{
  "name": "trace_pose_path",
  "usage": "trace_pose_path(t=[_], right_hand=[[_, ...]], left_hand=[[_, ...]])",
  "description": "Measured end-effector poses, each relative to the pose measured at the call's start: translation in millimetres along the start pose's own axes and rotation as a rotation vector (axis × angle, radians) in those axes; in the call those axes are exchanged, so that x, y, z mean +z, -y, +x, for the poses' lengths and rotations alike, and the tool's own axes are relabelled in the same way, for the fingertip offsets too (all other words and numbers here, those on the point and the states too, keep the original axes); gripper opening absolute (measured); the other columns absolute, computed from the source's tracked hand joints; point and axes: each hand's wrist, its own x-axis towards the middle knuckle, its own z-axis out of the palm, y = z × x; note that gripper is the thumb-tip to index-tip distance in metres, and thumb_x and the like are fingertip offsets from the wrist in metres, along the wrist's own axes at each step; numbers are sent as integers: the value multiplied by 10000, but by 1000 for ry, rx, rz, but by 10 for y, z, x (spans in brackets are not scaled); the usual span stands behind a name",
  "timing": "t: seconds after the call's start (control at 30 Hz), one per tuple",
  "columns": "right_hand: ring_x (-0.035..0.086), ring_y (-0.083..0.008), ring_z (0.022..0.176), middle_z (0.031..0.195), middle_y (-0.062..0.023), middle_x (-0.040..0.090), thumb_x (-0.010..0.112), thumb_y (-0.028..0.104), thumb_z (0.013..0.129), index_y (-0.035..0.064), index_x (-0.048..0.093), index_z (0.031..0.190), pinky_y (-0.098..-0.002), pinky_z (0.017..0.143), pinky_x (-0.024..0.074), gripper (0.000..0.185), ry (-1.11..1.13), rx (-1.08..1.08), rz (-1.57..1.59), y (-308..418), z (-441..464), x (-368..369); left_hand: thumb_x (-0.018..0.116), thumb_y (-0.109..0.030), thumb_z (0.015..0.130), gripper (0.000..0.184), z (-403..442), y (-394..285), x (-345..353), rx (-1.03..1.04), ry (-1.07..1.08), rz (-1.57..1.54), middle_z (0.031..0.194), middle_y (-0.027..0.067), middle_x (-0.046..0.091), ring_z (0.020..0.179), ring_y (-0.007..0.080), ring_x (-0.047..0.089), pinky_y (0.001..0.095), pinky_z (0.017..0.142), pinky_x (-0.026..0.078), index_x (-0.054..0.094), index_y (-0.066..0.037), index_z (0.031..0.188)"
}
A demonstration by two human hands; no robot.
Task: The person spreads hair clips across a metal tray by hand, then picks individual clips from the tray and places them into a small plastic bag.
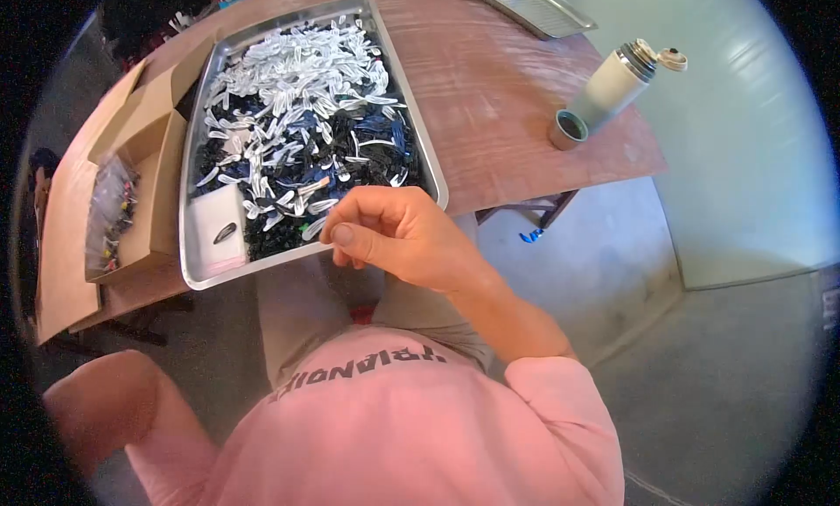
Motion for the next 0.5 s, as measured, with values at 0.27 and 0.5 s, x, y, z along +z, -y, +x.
trace_pose_path(t=[0.27, 0.5], right_hand=[[655, -125, 808, 864, -67, 675, 676, 114, 932, -27, 681, 945, -253, 730, 519, 142, 56, 98, -63, -2, 138, 128], [654, -156, 792, 889, -110, 658, 671, 59, 894, -35, 664, 962, -286, 707, 529, 117, -187, -801, -669, 514, 131, 246]], left_hand=[[539, -229, 983, 309, -302, 406, 110, -127, 93, 81, 1262, -5, 633, 1227, 113, 513, 305, 1111, 346, 610, -112, 1260], [534, -236, 987, 308, -458, 505, 98, -170, 129, 157, 1263, -10, 634, 1233, 110, 510, 304, 1118, 341, 614, -118, 1260]])
